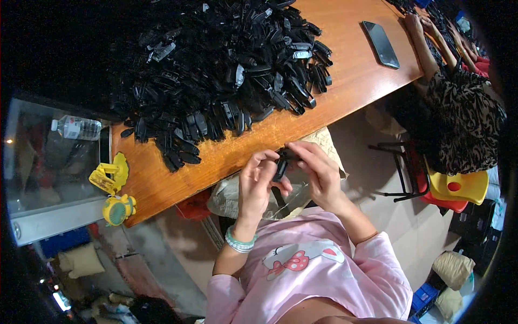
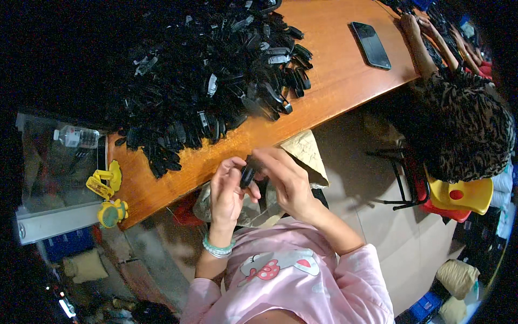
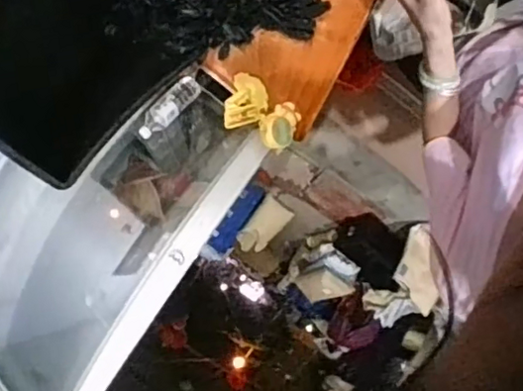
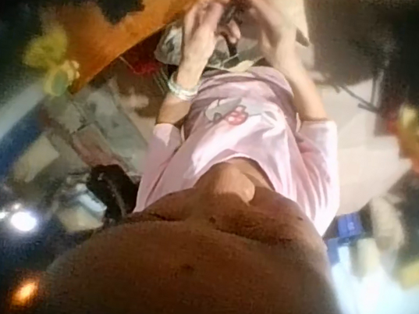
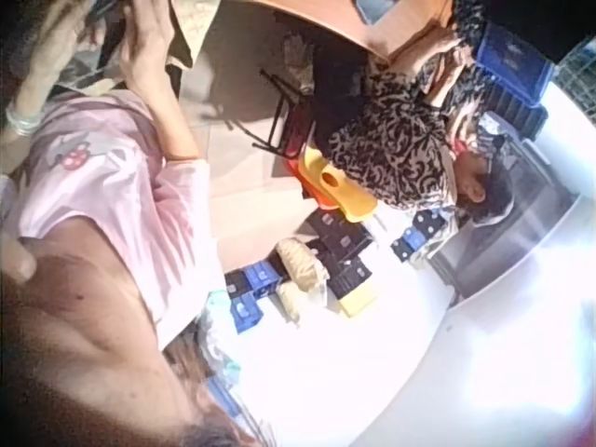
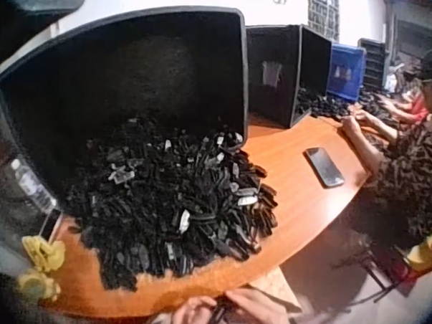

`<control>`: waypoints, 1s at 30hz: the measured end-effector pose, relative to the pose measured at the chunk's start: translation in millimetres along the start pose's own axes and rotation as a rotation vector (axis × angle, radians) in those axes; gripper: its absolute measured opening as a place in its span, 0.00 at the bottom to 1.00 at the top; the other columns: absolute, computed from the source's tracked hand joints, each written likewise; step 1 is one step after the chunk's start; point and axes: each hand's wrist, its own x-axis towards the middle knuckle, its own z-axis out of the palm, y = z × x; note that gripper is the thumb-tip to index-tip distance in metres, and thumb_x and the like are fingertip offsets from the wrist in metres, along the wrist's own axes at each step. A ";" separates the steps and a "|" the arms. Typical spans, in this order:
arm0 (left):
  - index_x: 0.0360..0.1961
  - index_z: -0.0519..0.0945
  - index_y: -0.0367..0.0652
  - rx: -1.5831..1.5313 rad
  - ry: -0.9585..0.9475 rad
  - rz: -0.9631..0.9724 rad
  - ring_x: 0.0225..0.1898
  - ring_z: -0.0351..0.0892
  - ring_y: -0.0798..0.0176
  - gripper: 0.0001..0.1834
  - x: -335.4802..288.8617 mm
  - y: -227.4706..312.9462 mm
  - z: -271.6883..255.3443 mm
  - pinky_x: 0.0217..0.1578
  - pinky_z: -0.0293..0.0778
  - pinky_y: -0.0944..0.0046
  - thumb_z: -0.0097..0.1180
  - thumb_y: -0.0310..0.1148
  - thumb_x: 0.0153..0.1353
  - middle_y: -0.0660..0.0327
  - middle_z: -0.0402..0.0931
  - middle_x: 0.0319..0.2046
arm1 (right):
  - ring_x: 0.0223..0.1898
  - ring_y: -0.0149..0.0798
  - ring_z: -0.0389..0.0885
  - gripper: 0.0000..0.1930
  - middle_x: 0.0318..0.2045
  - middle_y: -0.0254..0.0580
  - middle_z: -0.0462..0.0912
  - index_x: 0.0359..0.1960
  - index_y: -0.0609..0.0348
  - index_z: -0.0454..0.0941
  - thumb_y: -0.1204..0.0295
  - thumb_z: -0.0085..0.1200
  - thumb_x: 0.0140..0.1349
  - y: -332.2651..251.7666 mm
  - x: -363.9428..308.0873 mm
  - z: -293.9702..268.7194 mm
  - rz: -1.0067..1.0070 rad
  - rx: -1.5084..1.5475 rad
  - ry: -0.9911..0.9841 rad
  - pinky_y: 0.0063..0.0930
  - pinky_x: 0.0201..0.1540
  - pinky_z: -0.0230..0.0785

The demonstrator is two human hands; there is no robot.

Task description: The person picks up individual black plastic housings from a large pile on a table and manually snaps internal components into them one by one. The person also handles a small yellow fan-like object briefly before continuing to assemble the black plastic parts.

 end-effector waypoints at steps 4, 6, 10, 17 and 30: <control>0.56 0.65 0.33 0.162 -0.022 0.105 0.32 0.78 0.65 0.23 -4.7 0.9 7.6 0.29 0.77 0.70 0.53 0.20 0.58 0.50 0.76 0.38 | 0.43 0.48 0.77 0.19 0.45 0.54 0.75 0.53 0.68 0.69 0.85 0.46 0.58 3.0 -8.5 -2.4 0.072 0.124 0.014 0.30 0.44 0.70; 0.55 0.67 0.33 0.283 -0.031 0.109 0.32 0.78 0.65 0.22 -9.2 1.4 2.5 0.31 0.77 0.70 0.54 0.21 0.58 0.51 0.76 0.38 | 0.41 0.41 0.78 0.20 0.46 0.52 0.75 0.57 0.68 0.66 0.71 0.42 0.66 4.3 -8.6 -4.9 -0.068 0.134 0.036 0.26 0.42 0.71; 0.46 0.76 0.33 0.626 0.016 0.213 0.29 0.75 0.68 0.16 -13.3 7.2 0.6 0.32 0.72 0.71 0.59 0.23 0.55 0.56 0.77 0.33 | 0.40 0.41 0.78 0.21 0.44 0.51 0.76 0.58 0.69 0.65 0.68 0.42 0.67 3.0 -12.3 -10.3 -0.023 0.165 -0.063 0.27 0.42 0.71; 0.42 0.78 0.33 1.010 -0.039 0.347 0.25 0.74 0.65 0.15 -11.5 16.6 -6.3 0.29 0.70 0.68 0.61 0.23 0.51 0.56 0.76 0.26 | 0.37 0.54 0.73 0.19 0.35 0.54 0.73 0.53 0.68 0.67 0.82 0.48 0.57 -6.5 -3.8 -17.0 0.168 0.045 -0.290 0.36 0.40 0.65; 0.37 0.79 0.34 1.193 -0.231 0.361 0.25 0.79 0.53 0.12 -11.6 41.7 0.0 0.25 0.71 0.64 0.62 0.24 0.49 0.50 0.78 0.26 | 0.35 0.55 0.73 0.19 0.34 0.55 0.72 0.51 0.68 0.67 0.84 0.48 0.56 0.5 -18.3 -13.8 0.060 0.074 -0.363 0.37 0.38 0.67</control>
